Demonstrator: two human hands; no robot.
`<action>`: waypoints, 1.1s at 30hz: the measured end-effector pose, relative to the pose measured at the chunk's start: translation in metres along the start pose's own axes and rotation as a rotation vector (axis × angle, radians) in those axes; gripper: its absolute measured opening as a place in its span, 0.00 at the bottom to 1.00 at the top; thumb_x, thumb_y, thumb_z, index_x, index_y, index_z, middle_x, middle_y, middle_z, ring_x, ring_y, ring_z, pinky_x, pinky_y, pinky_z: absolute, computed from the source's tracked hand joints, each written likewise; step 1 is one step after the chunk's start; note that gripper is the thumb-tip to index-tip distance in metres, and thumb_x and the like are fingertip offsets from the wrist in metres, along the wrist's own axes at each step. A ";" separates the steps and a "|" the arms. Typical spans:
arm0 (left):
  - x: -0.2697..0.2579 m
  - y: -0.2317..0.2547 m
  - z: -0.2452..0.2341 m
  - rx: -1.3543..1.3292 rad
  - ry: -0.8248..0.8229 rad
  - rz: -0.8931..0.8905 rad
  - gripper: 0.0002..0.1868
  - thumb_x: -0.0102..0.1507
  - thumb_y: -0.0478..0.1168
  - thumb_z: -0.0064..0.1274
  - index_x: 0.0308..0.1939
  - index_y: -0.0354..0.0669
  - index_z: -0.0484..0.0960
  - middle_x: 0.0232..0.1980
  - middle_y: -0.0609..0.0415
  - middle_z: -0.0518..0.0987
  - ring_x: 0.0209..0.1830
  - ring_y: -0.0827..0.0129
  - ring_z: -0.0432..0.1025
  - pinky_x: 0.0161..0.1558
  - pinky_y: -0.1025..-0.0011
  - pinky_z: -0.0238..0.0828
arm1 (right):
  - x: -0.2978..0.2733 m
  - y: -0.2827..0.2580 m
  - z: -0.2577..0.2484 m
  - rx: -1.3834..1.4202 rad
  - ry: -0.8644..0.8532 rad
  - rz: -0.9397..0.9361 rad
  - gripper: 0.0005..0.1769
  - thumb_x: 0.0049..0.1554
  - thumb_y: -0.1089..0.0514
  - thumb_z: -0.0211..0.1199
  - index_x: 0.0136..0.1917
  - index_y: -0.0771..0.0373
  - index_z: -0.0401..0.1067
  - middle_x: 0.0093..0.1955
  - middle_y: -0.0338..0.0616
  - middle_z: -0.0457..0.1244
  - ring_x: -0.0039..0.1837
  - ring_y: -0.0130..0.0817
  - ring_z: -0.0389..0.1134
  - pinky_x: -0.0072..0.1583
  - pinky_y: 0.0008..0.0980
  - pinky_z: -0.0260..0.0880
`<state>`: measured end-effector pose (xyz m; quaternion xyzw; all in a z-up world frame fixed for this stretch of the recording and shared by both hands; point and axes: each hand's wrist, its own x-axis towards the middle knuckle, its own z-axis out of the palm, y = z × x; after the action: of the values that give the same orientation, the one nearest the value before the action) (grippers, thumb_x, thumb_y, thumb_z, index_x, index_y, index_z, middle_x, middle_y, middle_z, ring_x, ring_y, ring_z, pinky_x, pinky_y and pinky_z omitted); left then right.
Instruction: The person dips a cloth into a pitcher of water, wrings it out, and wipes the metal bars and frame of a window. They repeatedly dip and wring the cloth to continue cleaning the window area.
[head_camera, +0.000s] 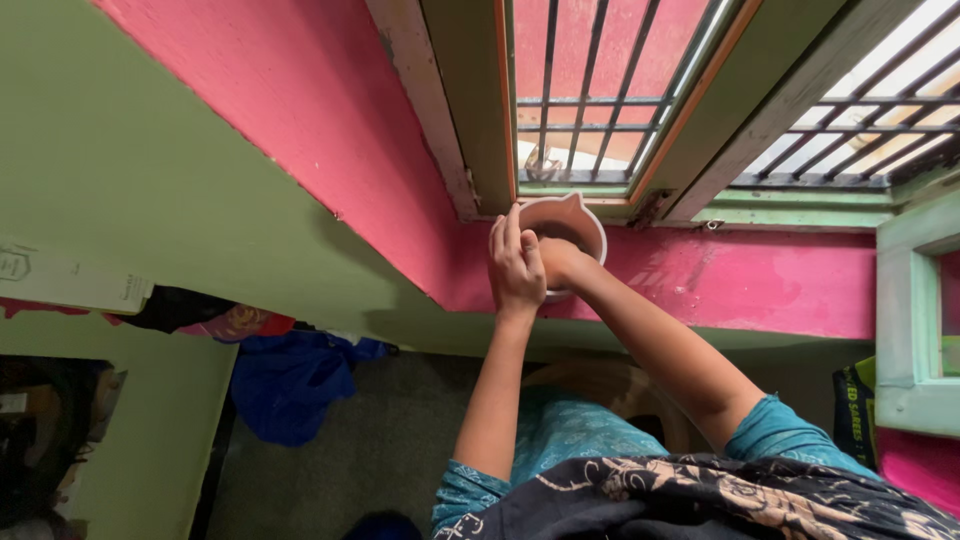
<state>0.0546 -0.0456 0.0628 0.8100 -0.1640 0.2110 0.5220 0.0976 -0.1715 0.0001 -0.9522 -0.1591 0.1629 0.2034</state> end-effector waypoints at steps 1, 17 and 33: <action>0.002 -0.001 0.000 -0.002 0.002 -0.015 0.36 0.76 0.58 0.24 0.70 0.30 0.70 0.67 0.30 0.73 0.70 0.36 0.65 0.72 0.49 0.59 | -0.001 -0.004 -0.003 -0.029 0.004 0.060 0.16 0.55 0.46 0.58 0.47 0.58 0.77 0.48 0.58 0.71 0.51 0.57 0.72 0.51 0.53 0.72; 0.002 -0.002 -0.008 -0.144 -0.021 -0.038 0.43 0.76 0.64 0.15 0.71 0.29 0.67 0.71 0.33 0.71 0.74 0.38 0.63 0.75 0.52 0.55 | -0.080 -0.063 -0.103 0.146 0.866 0.007 0.09 0.58 0.69 0.55 0.49 0.62 0.73 0.47 0.54 0.67 0.53 0.55 0.70 0.54 0.48 0.69; 0.001 -0.009 0.001 -0.043 -0.012 -0.020 0.39 0.77 0.60 0.19 0.72 0.29 0.66 0.69 0.32 0.71 0.72 0.35 0.63 0.74 0.49 0.57 | -0.013 -0.025 -0.031 -0.257 0.037 0.248 0.19 0.61 0.44 0.54 0.47 0.59 0.79 0.49 0.51 0.72 0.51 0.49 0.74 0.49 0.49 0.72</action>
<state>0.0599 -0.0427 0.0555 0.8015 -0.1637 0.1975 0.5402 0.0918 -0.1647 0.0413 -0.9856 -0.0563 0.1475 0.0612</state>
